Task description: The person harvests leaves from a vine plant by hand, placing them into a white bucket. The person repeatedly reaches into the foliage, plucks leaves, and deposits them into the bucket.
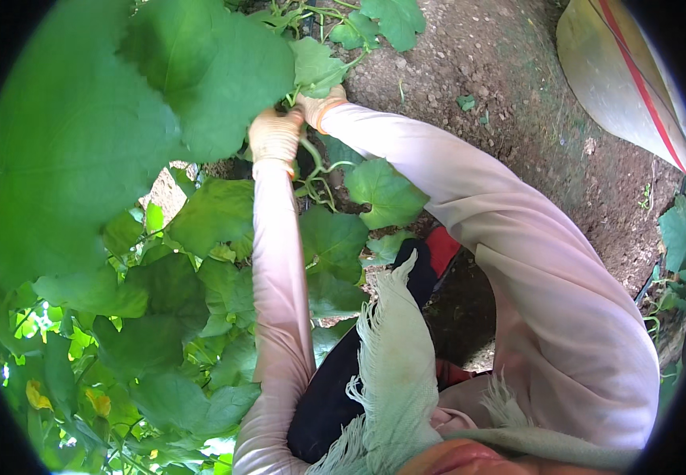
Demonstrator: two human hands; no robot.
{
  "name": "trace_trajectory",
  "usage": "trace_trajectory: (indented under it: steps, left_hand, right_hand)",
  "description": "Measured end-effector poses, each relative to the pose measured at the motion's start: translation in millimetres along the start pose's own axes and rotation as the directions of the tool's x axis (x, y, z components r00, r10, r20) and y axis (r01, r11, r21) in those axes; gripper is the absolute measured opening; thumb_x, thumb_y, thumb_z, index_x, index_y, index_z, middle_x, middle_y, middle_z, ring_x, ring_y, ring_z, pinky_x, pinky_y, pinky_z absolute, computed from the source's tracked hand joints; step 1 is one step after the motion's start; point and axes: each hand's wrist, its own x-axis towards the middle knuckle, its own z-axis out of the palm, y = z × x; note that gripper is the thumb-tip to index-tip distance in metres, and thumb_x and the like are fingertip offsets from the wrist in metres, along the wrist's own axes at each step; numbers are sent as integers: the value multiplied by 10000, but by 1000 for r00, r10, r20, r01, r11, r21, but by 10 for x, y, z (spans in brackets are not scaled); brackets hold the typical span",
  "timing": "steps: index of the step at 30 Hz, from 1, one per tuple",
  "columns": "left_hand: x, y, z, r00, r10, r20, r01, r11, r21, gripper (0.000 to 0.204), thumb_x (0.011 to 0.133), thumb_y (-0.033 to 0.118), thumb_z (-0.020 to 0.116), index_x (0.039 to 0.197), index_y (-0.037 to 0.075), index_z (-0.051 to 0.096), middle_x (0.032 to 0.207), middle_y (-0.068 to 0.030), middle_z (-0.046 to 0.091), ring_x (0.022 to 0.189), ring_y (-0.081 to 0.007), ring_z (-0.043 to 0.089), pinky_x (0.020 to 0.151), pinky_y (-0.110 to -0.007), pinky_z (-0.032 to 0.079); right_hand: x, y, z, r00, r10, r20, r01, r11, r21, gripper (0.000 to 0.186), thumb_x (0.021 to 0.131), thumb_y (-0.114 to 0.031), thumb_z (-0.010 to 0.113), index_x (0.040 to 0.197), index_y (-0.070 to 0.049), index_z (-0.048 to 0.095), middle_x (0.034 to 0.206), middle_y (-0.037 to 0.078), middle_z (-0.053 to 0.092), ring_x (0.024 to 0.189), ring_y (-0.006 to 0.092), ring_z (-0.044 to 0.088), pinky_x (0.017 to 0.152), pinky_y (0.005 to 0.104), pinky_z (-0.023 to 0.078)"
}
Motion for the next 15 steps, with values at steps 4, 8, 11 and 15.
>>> trace_trajectory:
  steps: [4, 8, 11, 15]
  left_hand:
    - [119, 10, -260, 994, -101, 41, 106, 987, -124, 307, 809, 232, 633, 933, -49, 618, 633, -84, 583, 446, -148, 497, 417, -292, 415]
    - [103, 181, -288, 998, -54, 20, 57, 917, -394, 272, 823, 166, 607, 1019, -21, 592, 636, -47, 557, 421, -123, 464, 387, -257, 408]
    - [135, 44, -285, 997, -50, -51, 19, 875, -484, 270, 825, 148, 600, 1039, -16, 595, 646, -50, 558, 439, -120, 469, 395, -259, 417]
    - [222, 1, -359, 987, -151, -52, 103, 852, -513, 222, 840, 158, 587, 986, -6, 618, 680, -60, 572, 455, -121, 461, 418, -279, 435]
  right_hand:
    - [95, -25, -237, 991, 87, -101, -102, 983, -155, 304, 865, -238, 509, 1078, -63, 639, 1114, 81, 645, 1039, 233, 612, 858, 367, 492]
    - [243, -15, -529, 984, 160, -80, -174, 963, -206, 280, 900, -183, 455, 1049, -84, 670, 1112, 59, 656, 1048, 215, 613, 862, 371, 494]
    - [-7, -46, -503, 983, 117, -141, -161, 921, -356, 307, 891, -228, 444, 1026, -75, 673, 1052, 127, 669, 1016, 257, 624, 886, 344, 480]
    - [74, 111, -763, 966, 148, -212, -219, 904, -368, 234, 865, -169, 603, 1059, -69, 686, 1094, 53, 668, 961, 209, 651, 761, 358, 550]
